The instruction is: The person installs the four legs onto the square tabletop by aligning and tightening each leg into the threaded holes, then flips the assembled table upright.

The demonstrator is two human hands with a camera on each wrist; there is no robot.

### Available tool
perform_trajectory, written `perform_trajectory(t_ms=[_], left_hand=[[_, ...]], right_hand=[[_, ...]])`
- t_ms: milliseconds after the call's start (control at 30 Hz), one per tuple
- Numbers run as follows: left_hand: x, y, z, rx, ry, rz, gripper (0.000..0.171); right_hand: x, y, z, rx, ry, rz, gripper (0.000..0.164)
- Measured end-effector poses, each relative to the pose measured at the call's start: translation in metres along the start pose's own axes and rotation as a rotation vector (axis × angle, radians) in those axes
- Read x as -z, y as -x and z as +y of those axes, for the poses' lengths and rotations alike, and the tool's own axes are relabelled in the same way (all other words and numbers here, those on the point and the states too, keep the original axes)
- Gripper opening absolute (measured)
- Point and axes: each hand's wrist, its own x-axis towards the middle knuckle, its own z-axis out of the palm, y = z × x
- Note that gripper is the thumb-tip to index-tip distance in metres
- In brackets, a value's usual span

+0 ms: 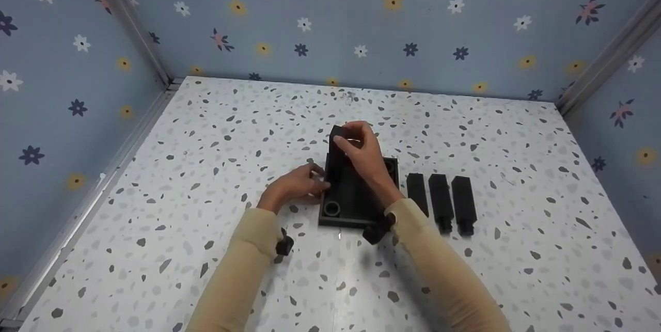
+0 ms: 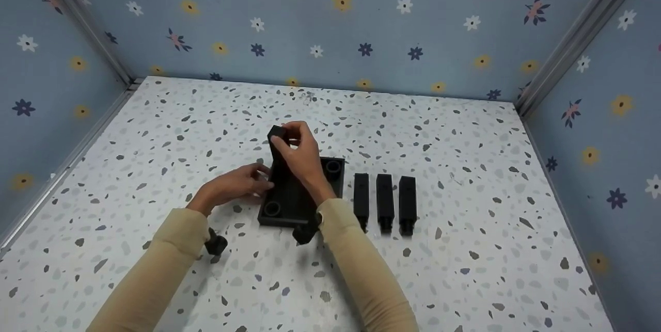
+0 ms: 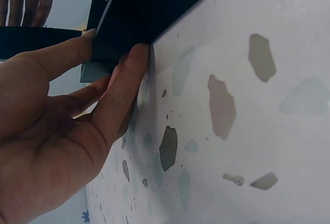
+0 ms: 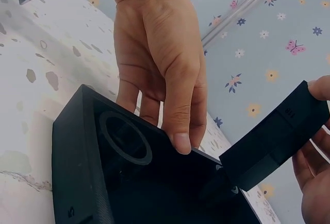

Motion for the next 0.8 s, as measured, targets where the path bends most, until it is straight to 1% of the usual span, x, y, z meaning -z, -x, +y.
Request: perform_trajectory(t_ms=[133,233,333,400,500,600,733,800], left_hand=[[-0.001,0.000,-0.001,-0.013,0.020,-0.003,0.043],[-0.001,0.000,0.000,-0.018,0.005,0.002,0.043],[-0.001,0.000,0.000,-0.018,-0.010,0.004,0.044],[-0.002,0.000,0.000,-0.017,-0.007,0.002,0.044],[-0.001,0.000,0.000,-0.017,0.012,-0.003,0.043],[-0.001,0.000,0.000,-0.012,0.013,-0.005,0.043],[0.000,0.001,0.000,-0.005,-0.001,-0.002,0.043],[0.000,0.001,0.000,-0.004,0.001,-0.001,0.043]], right_hand=[[0.001,0.000,0.001,0.003,0.006,-0.010,0.042],[0.001,0.000,-0.001,-0.001,0.010,-0.004,0.044],[0.000,0.000,-0.001,-0.009,0.011,0.013,0.040],[0.000,-0.002,0.002,-0.005,0.013,0.028,0.036],[0.001,-0.005,-0.002,-0.013,0.005,0.025,0.030],[0.002,-0.004,-0.014,-0.039,-0.014,-0.004,0.030],[0.003,0.000,-0.032,-0.068,-0.014,-0.065,0.033],[0.004,0.001,-0.037,-0.073,-0.015,-0.097,0.034]])
